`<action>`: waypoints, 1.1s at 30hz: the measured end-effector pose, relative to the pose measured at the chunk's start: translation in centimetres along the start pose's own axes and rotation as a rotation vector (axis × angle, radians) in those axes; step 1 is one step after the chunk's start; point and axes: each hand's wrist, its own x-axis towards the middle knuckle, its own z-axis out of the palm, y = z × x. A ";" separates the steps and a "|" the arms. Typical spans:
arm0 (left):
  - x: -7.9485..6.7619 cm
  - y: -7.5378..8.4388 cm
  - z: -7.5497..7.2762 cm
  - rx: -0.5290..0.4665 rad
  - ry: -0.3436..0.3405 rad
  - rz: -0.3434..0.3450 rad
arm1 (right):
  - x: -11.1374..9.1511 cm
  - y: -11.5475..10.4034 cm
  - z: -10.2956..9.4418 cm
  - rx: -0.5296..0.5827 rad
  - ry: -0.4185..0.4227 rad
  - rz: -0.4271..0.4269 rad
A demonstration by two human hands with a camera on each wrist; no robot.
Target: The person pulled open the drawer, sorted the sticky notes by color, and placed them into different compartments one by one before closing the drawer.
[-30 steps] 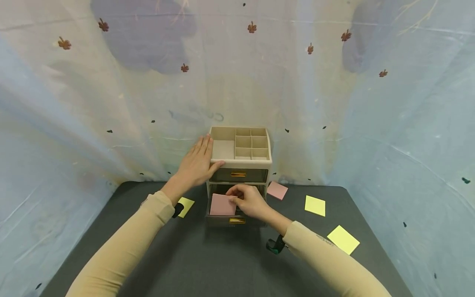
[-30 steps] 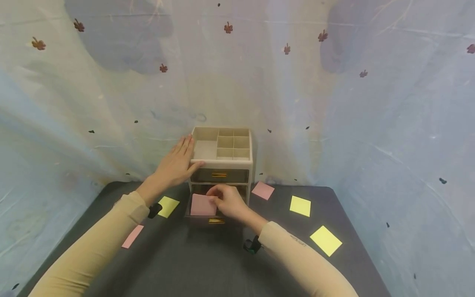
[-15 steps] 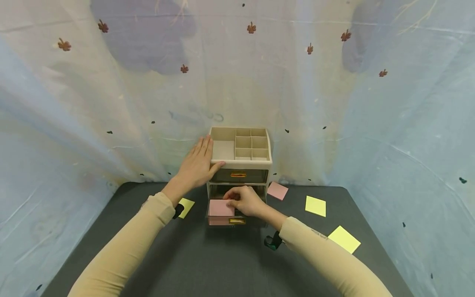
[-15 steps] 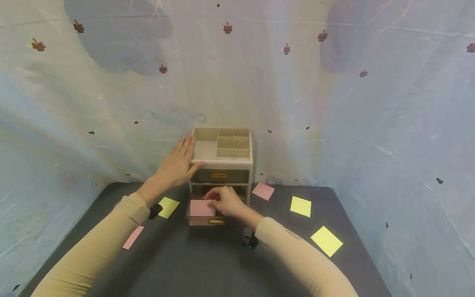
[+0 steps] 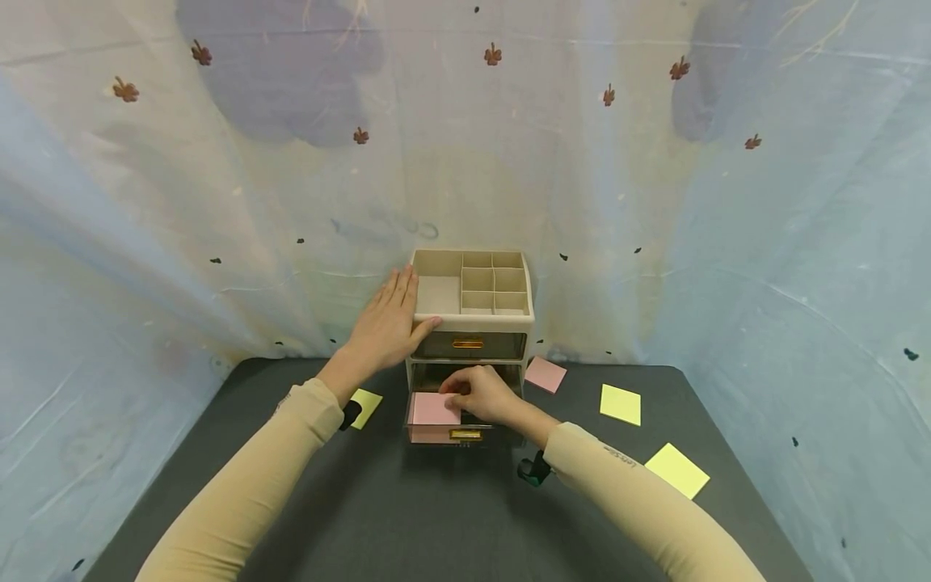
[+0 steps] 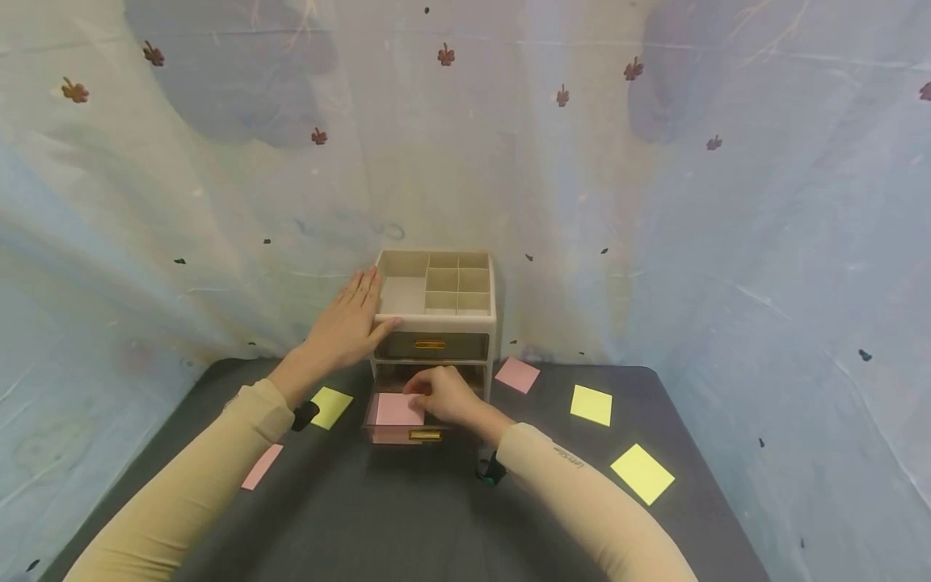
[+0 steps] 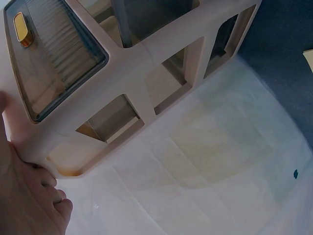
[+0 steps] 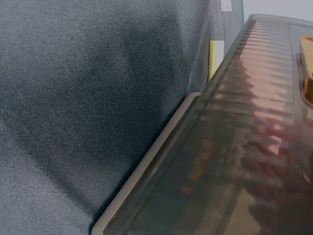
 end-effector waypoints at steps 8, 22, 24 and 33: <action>-0.2 0.0 -0.2 0.002 -0.004 0.001 | 0.2 0.1 0.0 -0.062 -0.044 -0.010; -0.2 0.2 -0.3 -0.005 -0.013 -0.006 | 0.2 0.0 0.3 -0.167 -0.029 -0.053; -0.3 0.2 -0.3 -0.007 -0.014 -0.005 | 0.2 0.0 0.4 -0.176 -0.025 -0.059; -0.3 0.1 -0.2 -0.003 -0.012 -0.004 | 0.2 -0.3 0.3 -0.171 -0.041 -0.047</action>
